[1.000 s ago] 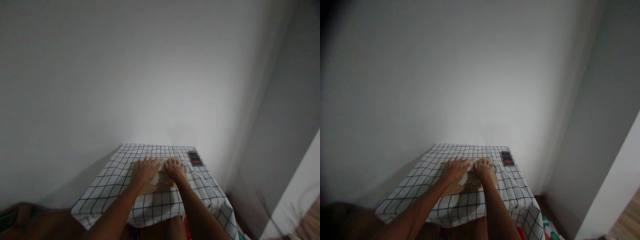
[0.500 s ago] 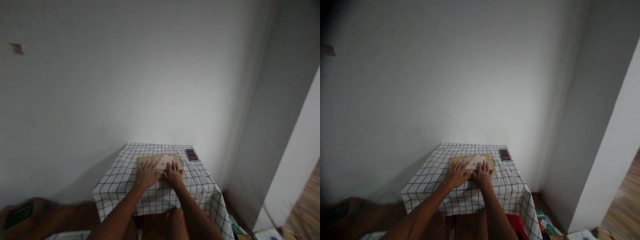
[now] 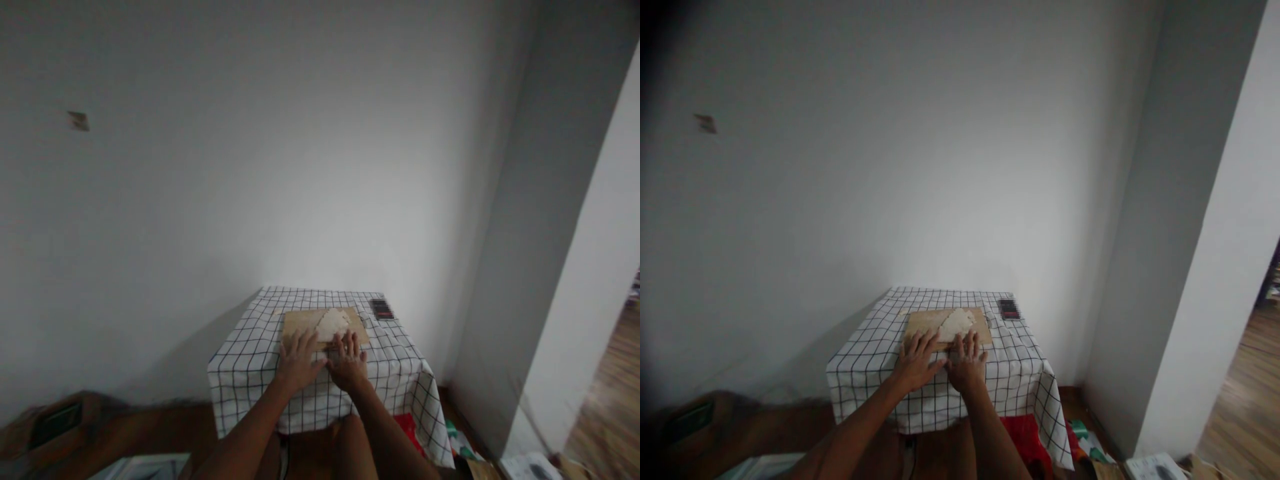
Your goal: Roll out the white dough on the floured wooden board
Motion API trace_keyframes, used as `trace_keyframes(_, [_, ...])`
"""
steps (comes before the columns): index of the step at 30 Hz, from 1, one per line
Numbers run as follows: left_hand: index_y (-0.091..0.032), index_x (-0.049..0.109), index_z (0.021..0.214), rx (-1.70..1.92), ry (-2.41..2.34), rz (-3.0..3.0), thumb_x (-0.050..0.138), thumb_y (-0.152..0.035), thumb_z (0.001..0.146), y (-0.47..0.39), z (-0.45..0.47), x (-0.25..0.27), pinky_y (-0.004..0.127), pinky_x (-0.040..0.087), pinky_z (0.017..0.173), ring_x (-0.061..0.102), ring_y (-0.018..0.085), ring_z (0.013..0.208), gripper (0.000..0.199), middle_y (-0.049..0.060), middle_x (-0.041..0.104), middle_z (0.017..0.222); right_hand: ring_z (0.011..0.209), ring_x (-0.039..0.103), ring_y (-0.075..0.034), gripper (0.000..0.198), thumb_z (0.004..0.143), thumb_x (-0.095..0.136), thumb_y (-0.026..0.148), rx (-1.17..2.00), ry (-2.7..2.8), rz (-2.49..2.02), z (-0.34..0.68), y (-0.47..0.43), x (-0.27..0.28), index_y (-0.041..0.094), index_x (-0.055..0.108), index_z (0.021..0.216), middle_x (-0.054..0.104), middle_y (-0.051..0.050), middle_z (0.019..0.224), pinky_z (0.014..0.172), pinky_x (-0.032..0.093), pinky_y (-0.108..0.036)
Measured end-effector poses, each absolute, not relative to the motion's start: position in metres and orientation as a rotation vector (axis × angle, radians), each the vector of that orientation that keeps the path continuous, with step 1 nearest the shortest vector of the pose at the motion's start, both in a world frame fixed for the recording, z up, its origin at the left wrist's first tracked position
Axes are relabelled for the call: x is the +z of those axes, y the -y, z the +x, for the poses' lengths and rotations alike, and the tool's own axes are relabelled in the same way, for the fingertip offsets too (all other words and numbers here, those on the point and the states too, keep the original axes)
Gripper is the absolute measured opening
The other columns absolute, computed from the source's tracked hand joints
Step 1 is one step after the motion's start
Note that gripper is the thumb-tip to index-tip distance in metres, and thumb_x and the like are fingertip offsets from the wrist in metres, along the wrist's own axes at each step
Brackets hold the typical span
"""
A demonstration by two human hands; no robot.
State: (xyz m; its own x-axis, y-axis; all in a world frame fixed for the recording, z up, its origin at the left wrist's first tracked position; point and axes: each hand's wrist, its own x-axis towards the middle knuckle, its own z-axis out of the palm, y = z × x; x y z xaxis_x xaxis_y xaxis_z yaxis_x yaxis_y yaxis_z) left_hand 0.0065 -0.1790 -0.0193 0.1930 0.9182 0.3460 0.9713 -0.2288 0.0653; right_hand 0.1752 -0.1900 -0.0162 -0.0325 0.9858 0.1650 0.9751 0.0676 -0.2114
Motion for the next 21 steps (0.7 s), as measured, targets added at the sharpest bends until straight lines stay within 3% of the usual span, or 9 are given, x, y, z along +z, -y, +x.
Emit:
trace_keyframes(9, [-0.033, 0.039, 0.157, -0.462, 1.842, -2.287, 0.050, -0.061, 0.092, 0.188, 0.007, -0.017, 0.071, 0.023, 0.116, 0.018, 0.042, 0.153, 0.072, 0.006, 0.030, 0.167, 0.157, 0.001, -0.033, 0.077, 0.099, 0.042, 0.061, 0.117, 2.100, -1.999, 0.174, 0.206, -0.005, 0.027, 0.017, 0.164, -0.002, -0.012, 0.170, 0.115, 0.023, -0.066])
trace_keyframes(21, [-0.028, 0.040, 0.157, -0.488, 1.850, -2.320, 0.037, -0.061, 0.097, 0.165, 0.009, -0.010, 0.071, 0.021, 0.118, 0.020, 0.041, 0.153, 0.068, 0.007, 0.033, 0.166, 0.157, 0.006, -0.031, 0.066, 0.103, 0.027, 0.062, 0.149, 2.101, -1.953, 0.183, 0.183, 0.003, 0.031, 0.024, 0.162, 0.011, -0.009, 0.171, 0.117, 0.010, -0.069])
